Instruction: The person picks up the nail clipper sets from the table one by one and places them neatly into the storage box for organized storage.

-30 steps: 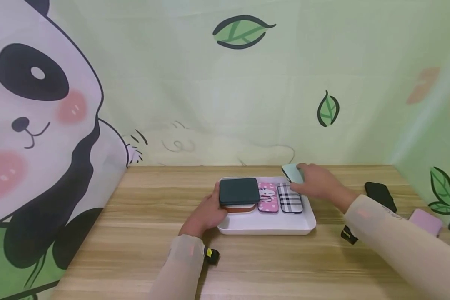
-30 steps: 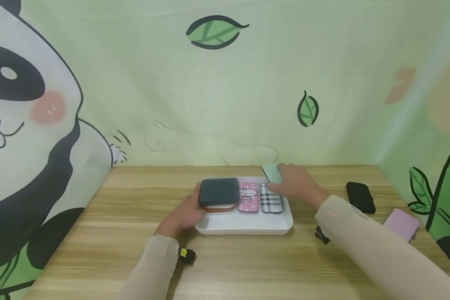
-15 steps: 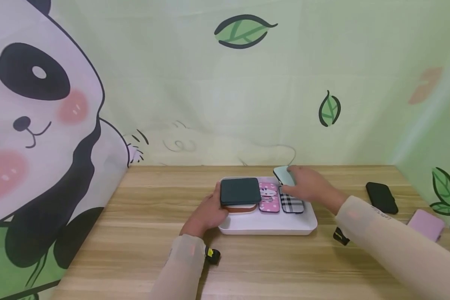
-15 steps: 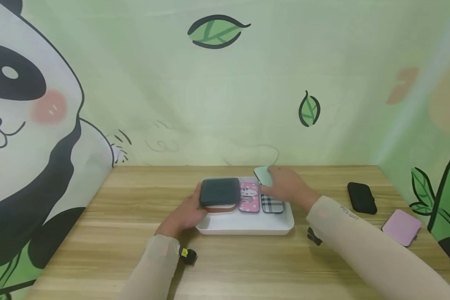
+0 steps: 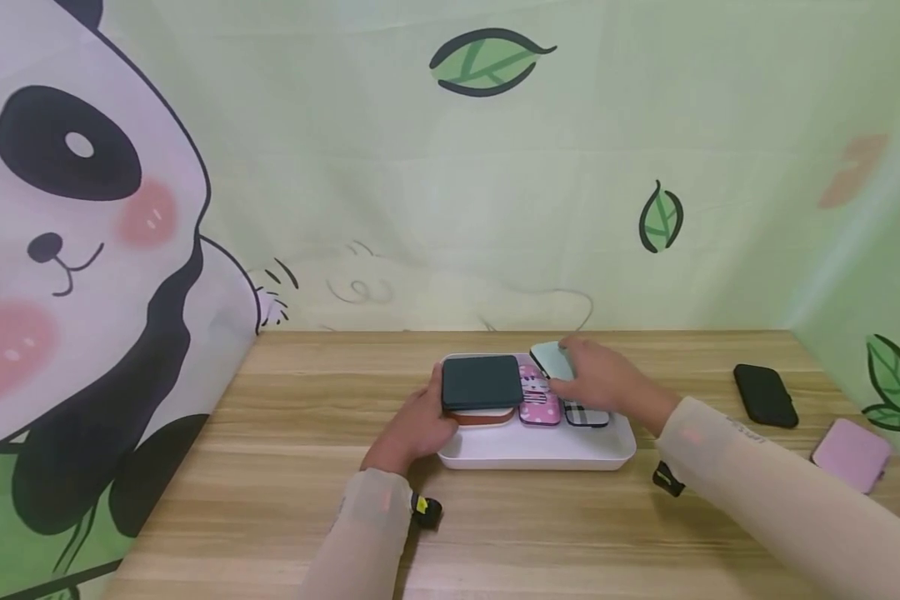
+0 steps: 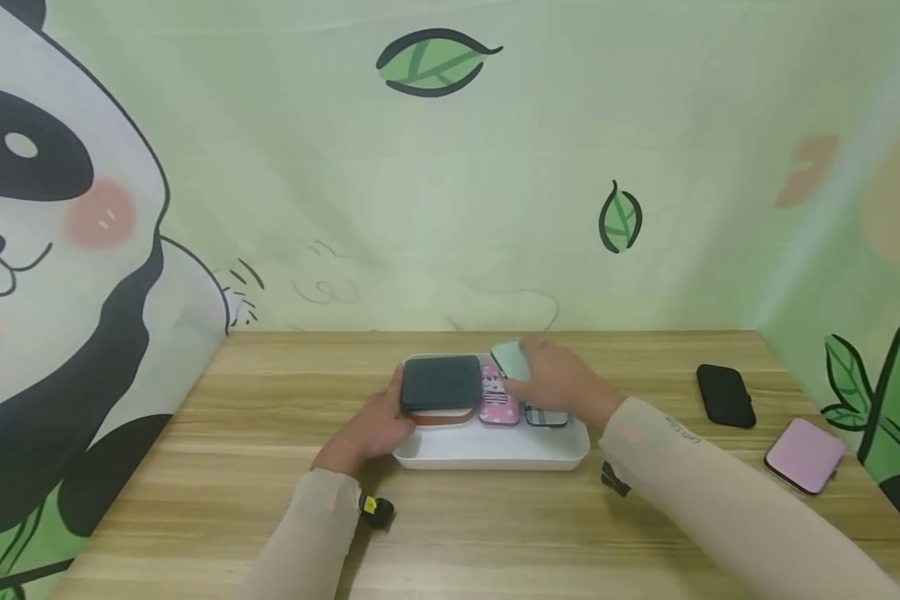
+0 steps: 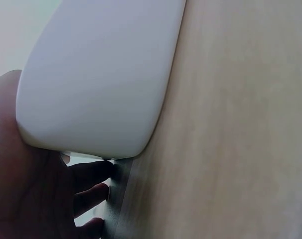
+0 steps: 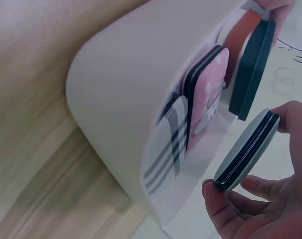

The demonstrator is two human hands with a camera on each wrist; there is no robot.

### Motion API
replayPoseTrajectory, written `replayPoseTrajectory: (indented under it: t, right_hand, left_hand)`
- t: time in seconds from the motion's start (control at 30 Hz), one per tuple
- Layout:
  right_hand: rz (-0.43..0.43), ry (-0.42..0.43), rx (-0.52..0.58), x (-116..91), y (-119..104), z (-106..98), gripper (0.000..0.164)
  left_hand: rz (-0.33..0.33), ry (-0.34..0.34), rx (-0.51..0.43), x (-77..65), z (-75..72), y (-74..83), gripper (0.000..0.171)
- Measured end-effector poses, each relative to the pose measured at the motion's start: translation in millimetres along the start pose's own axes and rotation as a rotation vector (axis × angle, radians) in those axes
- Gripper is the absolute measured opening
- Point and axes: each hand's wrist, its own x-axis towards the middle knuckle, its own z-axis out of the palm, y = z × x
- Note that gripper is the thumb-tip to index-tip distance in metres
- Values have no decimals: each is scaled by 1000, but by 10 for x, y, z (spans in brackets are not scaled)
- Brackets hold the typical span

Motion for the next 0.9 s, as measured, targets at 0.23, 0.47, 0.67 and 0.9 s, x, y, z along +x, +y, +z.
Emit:
replayPoseTrajectory:
  t: [0.23,0.47,0.67,0.9]
  right_hand:
    - [-12,-28,-33,45,-30,142,78]
    - [3,-40,-52,51,-66,196,77]
    - [8,-41,-40,79,-102,233,79]
    - [-45,-26,-93,70,-176,261,72]
  left_hand:
    - [5,0,-7,22,18,-39,91]
    - [18,10,-10,18,18,-34,91]
    - [1,2,-4,19,25,-40,91]
    - [-6,0,-14,10,2,-20,92]
